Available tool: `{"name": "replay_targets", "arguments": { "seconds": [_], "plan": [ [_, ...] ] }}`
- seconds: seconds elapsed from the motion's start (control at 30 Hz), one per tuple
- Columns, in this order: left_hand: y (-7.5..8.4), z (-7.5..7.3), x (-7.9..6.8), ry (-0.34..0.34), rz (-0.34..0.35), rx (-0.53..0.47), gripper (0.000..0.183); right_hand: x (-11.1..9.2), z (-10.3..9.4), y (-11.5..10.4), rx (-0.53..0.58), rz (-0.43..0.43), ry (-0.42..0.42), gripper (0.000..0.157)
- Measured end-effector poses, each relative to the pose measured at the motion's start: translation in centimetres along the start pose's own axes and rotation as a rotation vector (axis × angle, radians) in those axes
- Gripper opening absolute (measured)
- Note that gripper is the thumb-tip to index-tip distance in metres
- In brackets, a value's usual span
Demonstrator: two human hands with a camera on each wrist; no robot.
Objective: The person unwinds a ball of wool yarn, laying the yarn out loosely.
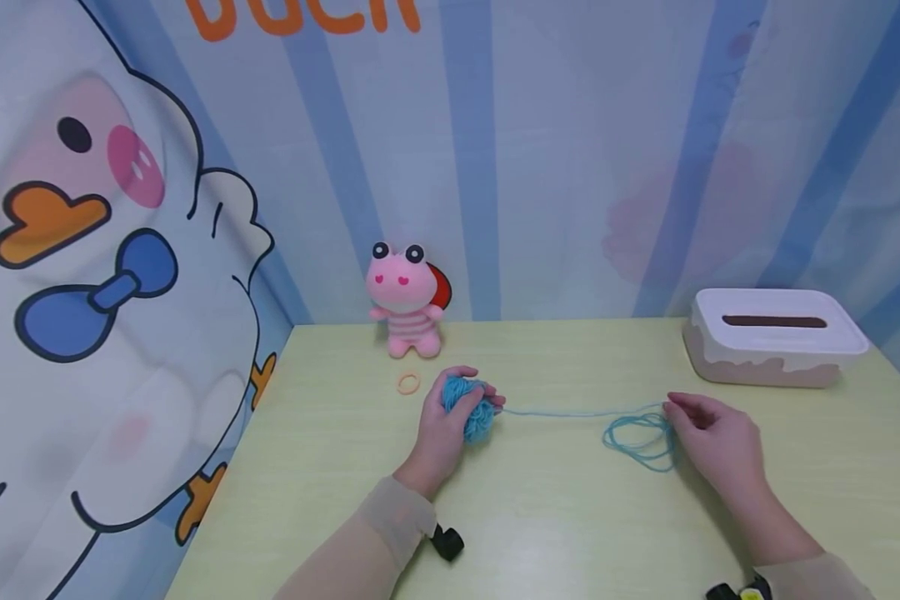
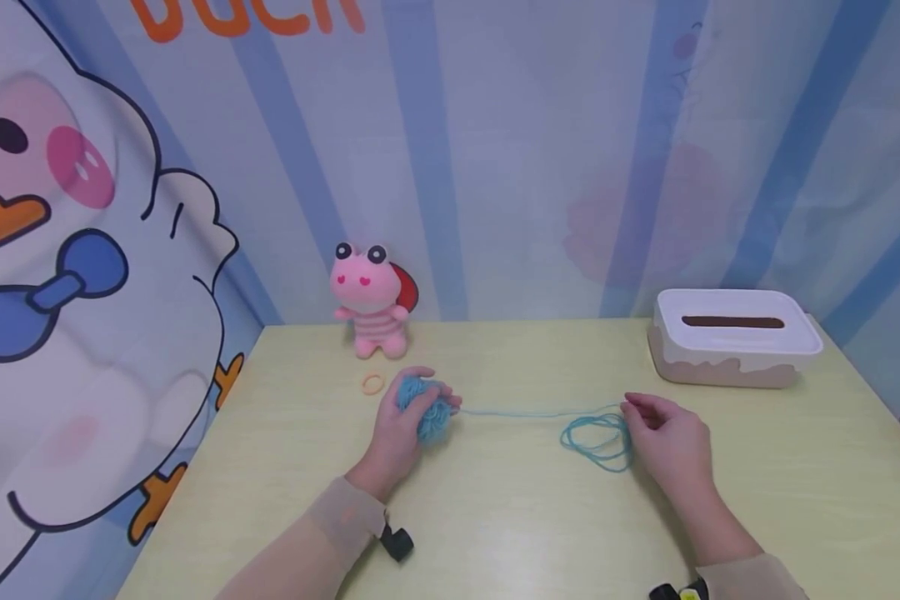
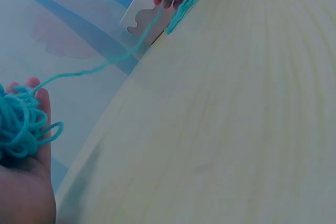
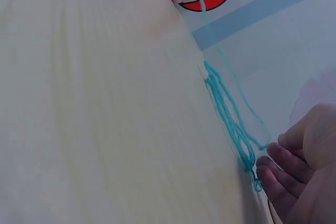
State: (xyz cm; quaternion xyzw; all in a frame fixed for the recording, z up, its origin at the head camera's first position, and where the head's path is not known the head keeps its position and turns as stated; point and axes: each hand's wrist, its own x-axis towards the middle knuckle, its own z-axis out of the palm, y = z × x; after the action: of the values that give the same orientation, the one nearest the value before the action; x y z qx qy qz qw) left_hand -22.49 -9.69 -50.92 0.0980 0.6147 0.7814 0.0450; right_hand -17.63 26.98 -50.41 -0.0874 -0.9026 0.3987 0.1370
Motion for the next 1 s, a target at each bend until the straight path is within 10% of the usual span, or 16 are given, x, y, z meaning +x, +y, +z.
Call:
{"name": "replay_targets", "arguments": {
  "seconds": [0.33,0.5,0.73,1.0],
  "plan": [
    [0.2,-0.1,-0.1,-0.029,-0.019,0.030,0.032,-1.6,2.2,-3.6,0.108,-0.251,0.106,0.017],
    [0.3,-0.1,-0.1,-0.052,-0.019,0.037,0.033,-2.4,4.8,-5.9,0.158,-0.397,-0.017,0.019],
    [0.3,-0.3,-0.2,-0.094,-0.019,0.066,0.044,-2.8,8.4,-8.6,0.247,-0.349,-0.252,0.039],
    [0.1,0.0,-0.2,-0.108,-0.001,0.074,0.043,-3.4,10.9,-10.9,0.250,-0.299,-0.314,0.048]
  ]
}}
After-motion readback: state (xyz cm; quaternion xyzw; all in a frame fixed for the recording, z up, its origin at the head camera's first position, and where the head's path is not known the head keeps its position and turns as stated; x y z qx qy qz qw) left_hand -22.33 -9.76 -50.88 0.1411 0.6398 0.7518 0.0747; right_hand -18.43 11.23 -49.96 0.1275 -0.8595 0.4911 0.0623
